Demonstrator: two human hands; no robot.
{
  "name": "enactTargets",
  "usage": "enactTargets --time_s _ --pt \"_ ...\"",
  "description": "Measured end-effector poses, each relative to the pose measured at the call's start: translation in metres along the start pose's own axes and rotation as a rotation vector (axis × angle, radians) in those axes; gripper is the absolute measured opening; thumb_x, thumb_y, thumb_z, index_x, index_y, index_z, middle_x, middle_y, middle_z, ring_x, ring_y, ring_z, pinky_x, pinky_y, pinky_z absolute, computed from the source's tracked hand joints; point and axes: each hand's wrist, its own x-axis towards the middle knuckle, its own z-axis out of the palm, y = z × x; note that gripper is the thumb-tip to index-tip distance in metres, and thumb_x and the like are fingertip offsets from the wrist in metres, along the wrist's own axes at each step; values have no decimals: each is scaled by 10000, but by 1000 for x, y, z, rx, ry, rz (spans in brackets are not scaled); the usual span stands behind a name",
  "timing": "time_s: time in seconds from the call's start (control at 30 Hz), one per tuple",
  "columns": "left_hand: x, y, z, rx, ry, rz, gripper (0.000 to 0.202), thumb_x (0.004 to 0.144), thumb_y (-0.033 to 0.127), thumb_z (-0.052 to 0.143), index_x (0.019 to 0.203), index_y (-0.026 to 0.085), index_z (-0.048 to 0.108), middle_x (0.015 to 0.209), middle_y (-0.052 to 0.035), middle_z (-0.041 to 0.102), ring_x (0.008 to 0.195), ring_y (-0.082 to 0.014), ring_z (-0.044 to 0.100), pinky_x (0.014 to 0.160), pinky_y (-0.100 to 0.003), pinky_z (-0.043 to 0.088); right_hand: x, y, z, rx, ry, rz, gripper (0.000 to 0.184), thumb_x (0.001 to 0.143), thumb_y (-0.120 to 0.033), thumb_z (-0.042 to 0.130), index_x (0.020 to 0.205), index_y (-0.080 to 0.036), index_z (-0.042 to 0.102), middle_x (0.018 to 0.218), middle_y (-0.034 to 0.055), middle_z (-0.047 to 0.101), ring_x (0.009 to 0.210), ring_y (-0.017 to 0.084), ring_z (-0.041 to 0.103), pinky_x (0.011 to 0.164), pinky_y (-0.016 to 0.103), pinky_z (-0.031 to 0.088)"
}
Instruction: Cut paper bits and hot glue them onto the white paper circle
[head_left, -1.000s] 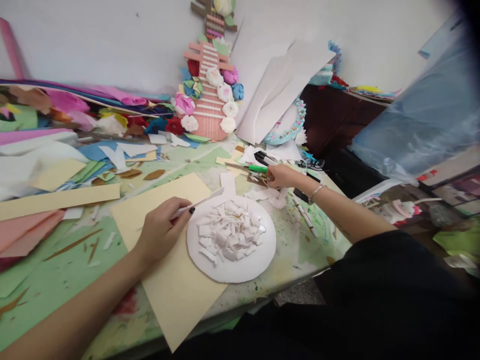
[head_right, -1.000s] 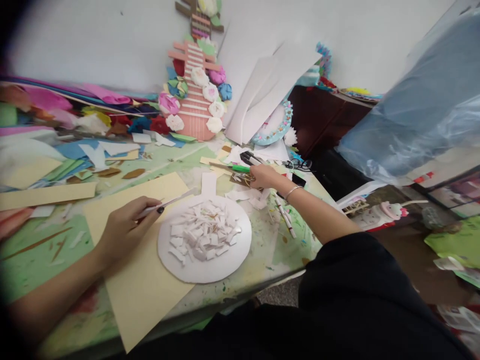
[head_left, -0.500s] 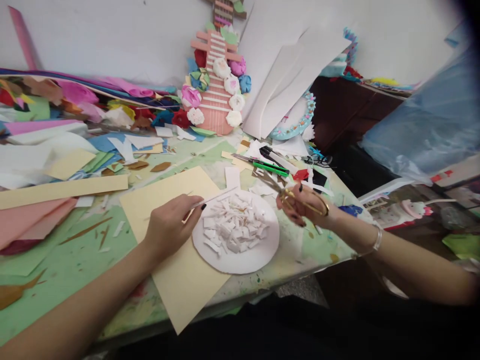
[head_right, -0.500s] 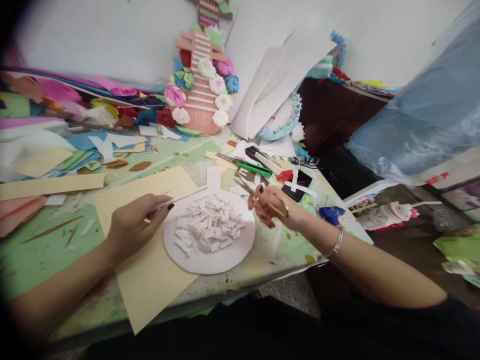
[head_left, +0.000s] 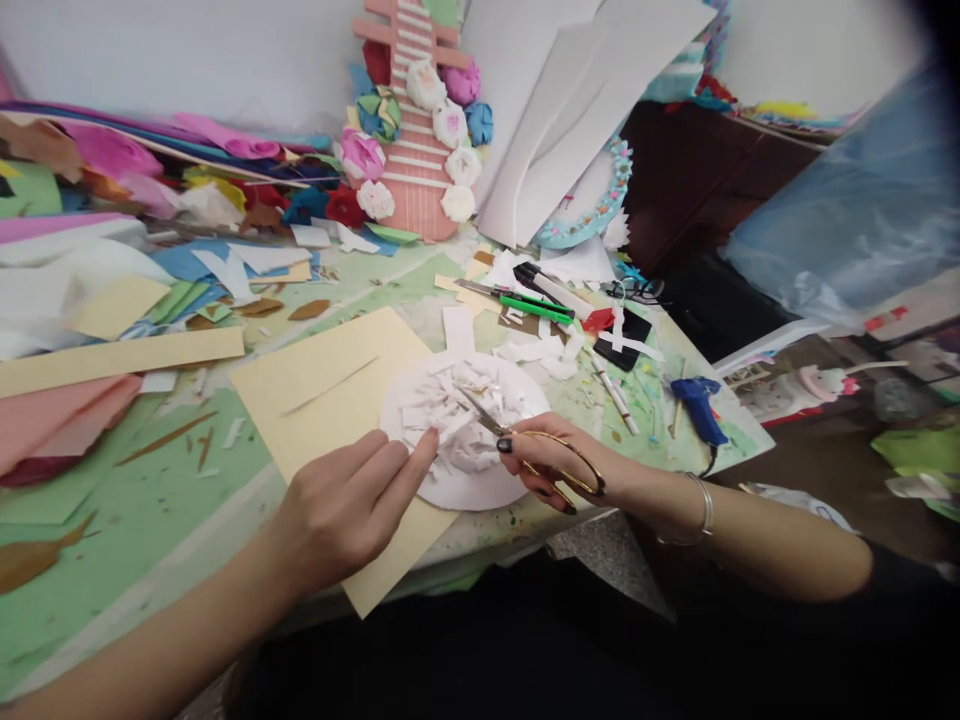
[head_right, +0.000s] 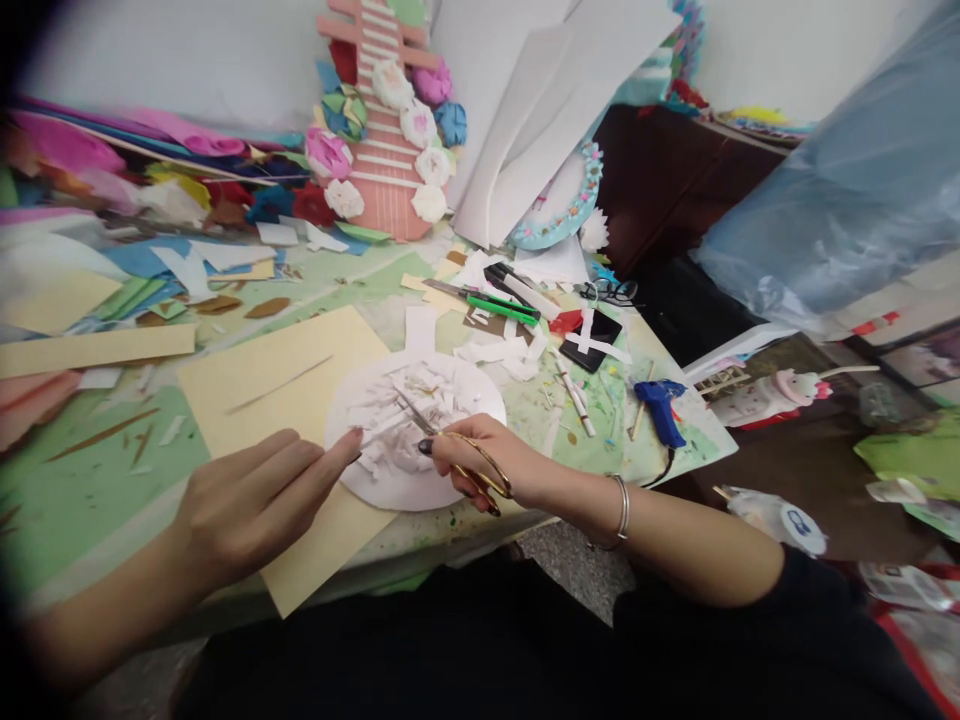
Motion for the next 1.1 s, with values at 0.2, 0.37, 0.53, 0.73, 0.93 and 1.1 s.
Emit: enactTargets --time_s 0.2,0.37,0.53,0.73,0.93,1.1 --pt "-9 -1 -7 27 -59 -25 419 848 66 530 1262 126 497 647 -6 570 580 -159 564 501 -291 399 7 1 9 10 33 50 298 827 -400 540 623 -187 500 347 -93 354 261 48 286 266 166 272" --pt "-8 -7 -3 123 -46 -96 365 848 98 554 1207 156 533 628 5 553 546 -140 543 468 -270 351 8 7 -1 76 -76 111 375 862 -500 485 660 -184 486 391 -61 427 307 69 382 318 182 353" --pt "2 -9 -1 206 -42 -136 337 866 120 527 1200 159 533 660 -14 569 584 -154 551 490 -276 346 2 7 -1 87 -208 130 446 870 -574 444 713 -162 510 514 -4 549 424 114 551 424 231 470" --pt "13 -6 2 171 -63 71 302 874 90 472 1163 40 539 706 -59 581 638 -193 541 545 -313 392 10 -8 18 14 -156 53 463 837 -577 526 628 -166 487 447 -53 456 351 80 479 396 213 469" --pt "5 -7 8 186 -121 -40 263 867 105 507 1123 59 551 732 -60 578 678 -200 551 532 -305 383 25 -7 22 -40 -41 114 479 873 -595 470 637 -179 467 361 -92 350 258 54 331 265 168 346" --pt "-2 -8 8 83 -108 -241 271 885 113 444 1148 76 500 835 -90 603 772 -214 593 559 -290 435 26 -1 16 35 -158 153 519 865 -635 435 639 -170 477 400 -59 427 316 70 413 375 223 475"
